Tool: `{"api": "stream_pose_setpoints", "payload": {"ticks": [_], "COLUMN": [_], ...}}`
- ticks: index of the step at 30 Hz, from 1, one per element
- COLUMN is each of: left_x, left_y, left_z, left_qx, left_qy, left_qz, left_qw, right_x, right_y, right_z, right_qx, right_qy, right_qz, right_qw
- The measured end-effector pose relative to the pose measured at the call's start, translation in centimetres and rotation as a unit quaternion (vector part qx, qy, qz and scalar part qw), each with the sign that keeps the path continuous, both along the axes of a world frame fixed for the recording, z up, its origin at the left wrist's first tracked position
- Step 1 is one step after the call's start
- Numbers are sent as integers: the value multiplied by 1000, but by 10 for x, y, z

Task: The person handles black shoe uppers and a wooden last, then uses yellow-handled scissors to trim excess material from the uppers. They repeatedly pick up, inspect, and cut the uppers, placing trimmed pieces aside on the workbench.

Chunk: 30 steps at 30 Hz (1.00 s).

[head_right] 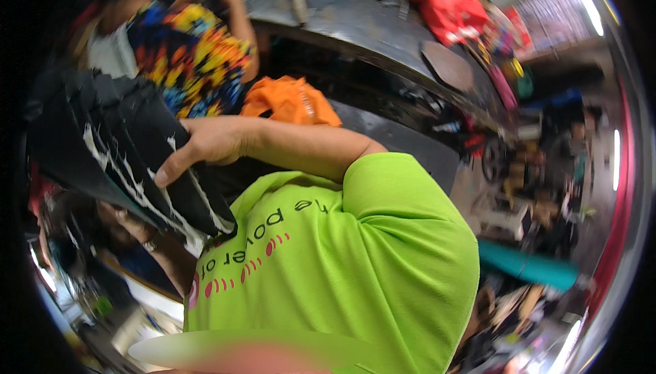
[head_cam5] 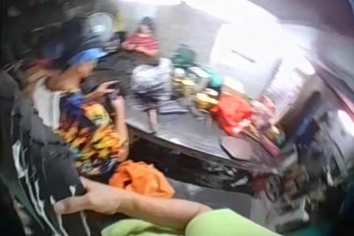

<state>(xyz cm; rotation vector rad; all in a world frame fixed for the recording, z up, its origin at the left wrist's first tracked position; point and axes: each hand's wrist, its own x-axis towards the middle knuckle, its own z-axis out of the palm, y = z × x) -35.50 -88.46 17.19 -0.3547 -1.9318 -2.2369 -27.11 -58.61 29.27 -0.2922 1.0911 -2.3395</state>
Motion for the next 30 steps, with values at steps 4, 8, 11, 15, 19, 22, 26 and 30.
{"api": "stream_pose_setpoints", "payload": {"ticks": [4, 8, 11, 15, 19, 22, 26, 30], "left_x": [-40, -46, -15, 55, 159, 241, 332, 381], "left_y": [77, 176, 247, 328, 399, 441, 482, 512], "left_z": [19, 14, 4, 4, 6, 0, -22, -43], "left_qx": [-119, -84, -26, -26, -37, -9, -13, -39], "left_qy": [147, 194, 168, 79, 115, 59, 8, -40], "left_qz": [-87, -204, -328, -462, -518, -577, -631, -649], "left_qw": [978, 956, 929, 883, 847, 815, 776, 759], "right_x": [47, 102, 153, 236, 326, 401, 487, 535], "right_y": [40, 67, 89, 116, 146, 165, 195, 225], "right_z": [-8, -23, -34, -50, -70, -88, -111, -131], "right_qx": [18, 21, -39, -81, -88, -95, -89, -111], "right_qy": [34, -24, -32, -37, -66, -97, -144, -173], "right_qz": [-217, -403, -483, -577, -654, -675, -695, -708], "right_qw": [976, 915, 874, 812, 748, 725, 699, 675]}}
